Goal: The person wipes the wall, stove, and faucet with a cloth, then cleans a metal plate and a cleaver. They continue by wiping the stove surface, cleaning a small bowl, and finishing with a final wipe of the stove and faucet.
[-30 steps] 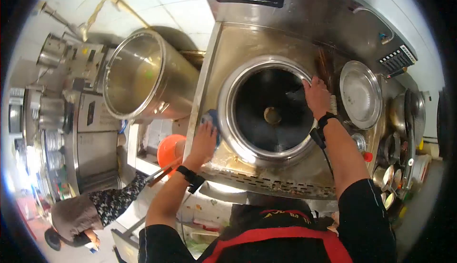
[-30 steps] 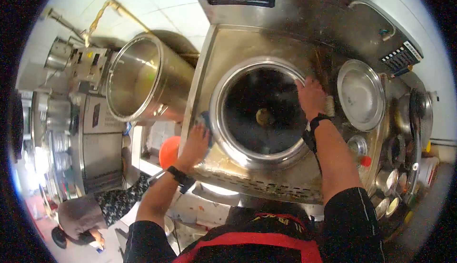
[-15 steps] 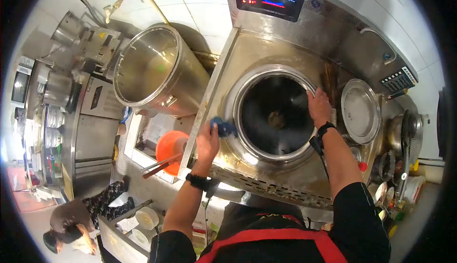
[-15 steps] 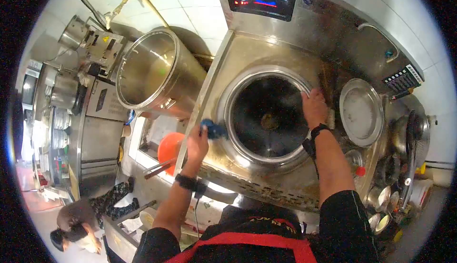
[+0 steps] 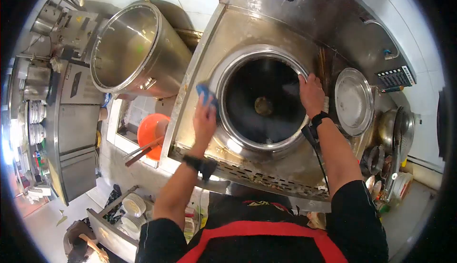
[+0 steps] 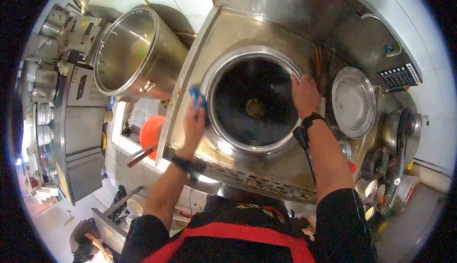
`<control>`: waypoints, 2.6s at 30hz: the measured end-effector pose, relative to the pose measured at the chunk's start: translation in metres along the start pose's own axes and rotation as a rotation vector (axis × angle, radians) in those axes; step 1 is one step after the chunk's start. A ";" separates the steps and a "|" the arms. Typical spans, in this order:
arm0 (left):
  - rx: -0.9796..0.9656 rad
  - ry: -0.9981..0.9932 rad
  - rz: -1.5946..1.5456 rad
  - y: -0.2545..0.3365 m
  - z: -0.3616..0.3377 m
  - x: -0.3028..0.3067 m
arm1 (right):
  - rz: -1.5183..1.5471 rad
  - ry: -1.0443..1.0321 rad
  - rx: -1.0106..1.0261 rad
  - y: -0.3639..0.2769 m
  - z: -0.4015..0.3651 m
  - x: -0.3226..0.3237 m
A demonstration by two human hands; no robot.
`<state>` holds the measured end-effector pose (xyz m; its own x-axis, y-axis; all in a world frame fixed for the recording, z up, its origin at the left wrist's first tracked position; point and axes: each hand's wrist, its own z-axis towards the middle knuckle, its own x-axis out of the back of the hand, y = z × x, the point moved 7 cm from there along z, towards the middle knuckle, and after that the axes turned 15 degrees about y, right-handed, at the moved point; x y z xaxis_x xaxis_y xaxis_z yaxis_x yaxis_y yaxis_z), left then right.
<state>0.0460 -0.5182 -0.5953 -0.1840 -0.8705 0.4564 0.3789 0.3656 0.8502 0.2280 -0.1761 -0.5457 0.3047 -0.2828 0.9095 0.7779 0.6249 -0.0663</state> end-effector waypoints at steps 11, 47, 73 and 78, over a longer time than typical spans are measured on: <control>0.071 -0.186 0.149 0.060 -0.176 0.004 | 0.045 -0.070 -0.016 -0.001 -0.001 -0.001; -0.514 0.040 0.461 0.042 0.343 -0.189 | 0.109 -0.154 -0.115 0.006 0.001 -0.007; -0.296 -0.225 0.743 -0.052 -0.034 0.125 | -0.011 -0.095 -0.015 0.001 -0.002 -0.008; -0.208 -0.352 0.784 -0.042 -0.085 0.172 | 0.055 0.022 0.055 -0.002 -0.002 -0.004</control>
<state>0.0753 -0.7118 -0.5748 -0.0577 -0.2296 0.9716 0.6640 0.7179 0.2090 0.2262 -0.1774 -0.5496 0.3588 -0.2622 0.8958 0.7283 0.6789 -0.0930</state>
